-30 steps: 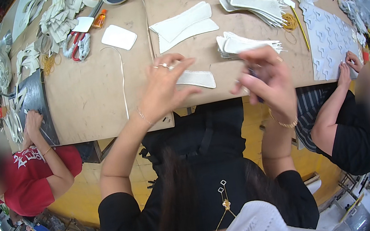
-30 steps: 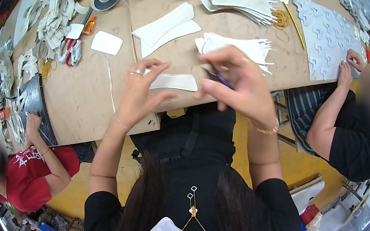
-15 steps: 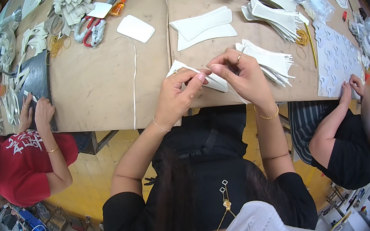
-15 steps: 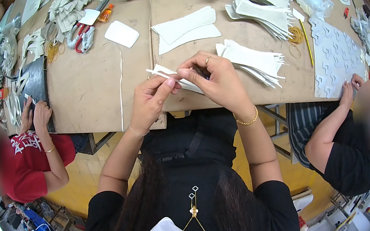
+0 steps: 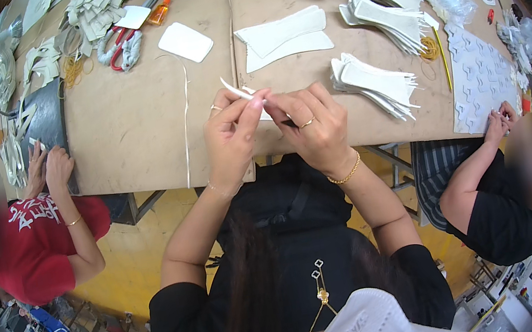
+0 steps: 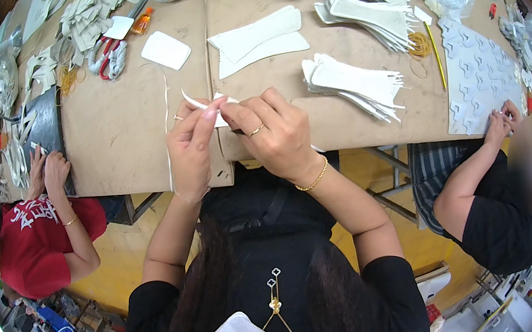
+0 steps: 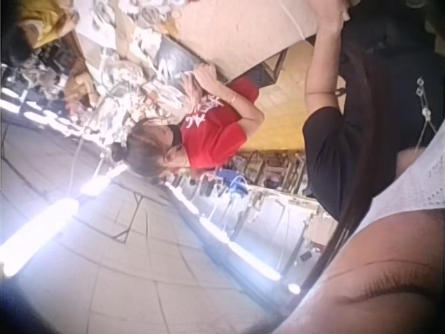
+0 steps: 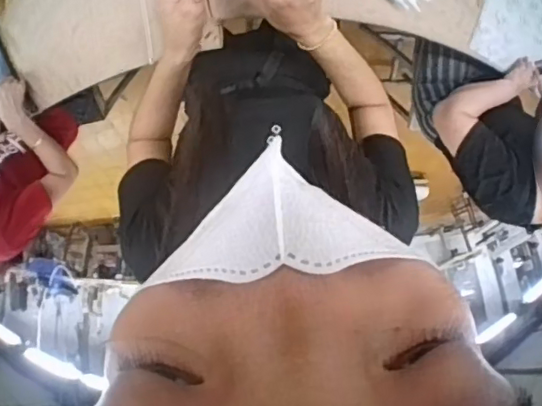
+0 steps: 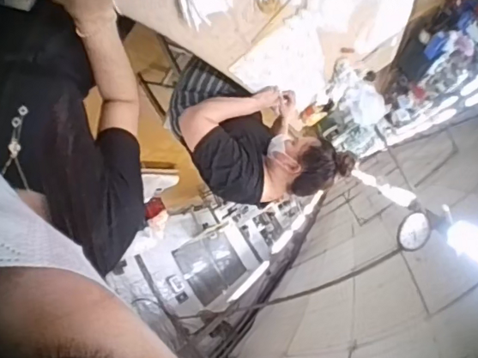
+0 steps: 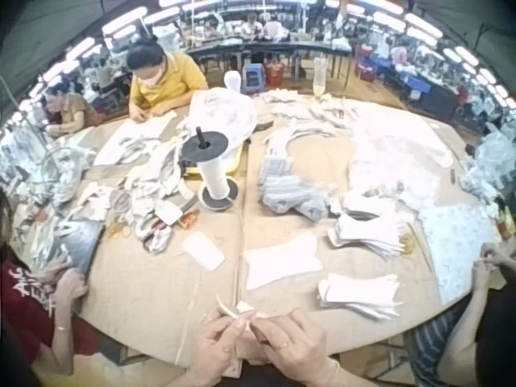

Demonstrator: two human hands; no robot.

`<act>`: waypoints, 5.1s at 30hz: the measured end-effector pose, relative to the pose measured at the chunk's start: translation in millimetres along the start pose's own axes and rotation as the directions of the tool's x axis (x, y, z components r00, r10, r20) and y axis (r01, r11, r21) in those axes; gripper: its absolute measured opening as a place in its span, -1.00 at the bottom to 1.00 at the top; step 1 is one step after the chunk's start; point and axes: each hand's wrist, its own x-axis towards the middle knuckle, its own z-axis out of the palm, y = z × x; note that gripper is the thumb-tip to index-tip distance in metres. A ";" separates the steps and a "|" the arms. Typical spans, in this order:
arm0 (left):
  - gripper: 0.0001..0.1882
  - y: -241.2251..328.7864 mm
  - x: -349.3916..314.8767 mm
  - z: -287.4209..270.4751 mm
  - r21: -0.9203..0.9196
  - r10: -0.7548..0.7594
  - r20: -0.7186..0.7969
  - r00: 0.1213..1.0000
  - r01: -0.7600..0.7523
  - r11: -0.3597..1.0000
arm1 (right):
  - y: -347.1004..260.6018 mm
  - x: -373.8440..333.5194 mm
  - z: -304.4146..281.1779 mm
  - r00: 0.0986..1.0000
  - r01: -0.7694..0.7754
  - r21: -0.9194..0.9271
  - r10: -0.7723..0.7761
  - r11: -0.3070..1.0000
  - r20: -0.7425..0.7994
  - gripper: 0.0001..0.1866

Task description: The person hand-sews white fabric pieces using a needle and thread, stitching along the edges and stacking finished pieces on the table. The task is performed repeatedly in a workshop setting with other workers visible nearby.

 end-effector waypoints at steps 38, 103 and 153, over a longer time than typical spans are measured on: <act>-0.64 -77.5 -15.5 -14.2 0.735 0.397 0.479 0.783 -0.605 0.306 | 71.9 -13.5 -7.8 0.335 -0.853 0.012 0.529 0.522 0.780 -0.74; -0.36 -49.6 -22.9 32.2 0.852 -0.009 0.518 0.855 -0.517 -0.079 | 86.5 -61.0 -80.0 0.410 -0.850 -0.135 0.800 0.510 0.439 -0.77; -0.46 -55.5 10.8 76.6 0.647 0.132 0.723 0.678 -0.731 0.218 | 20.3 -124.9 -92.5 0.651 -0.663 -0.247 0.707 0.707 0.276 -0.48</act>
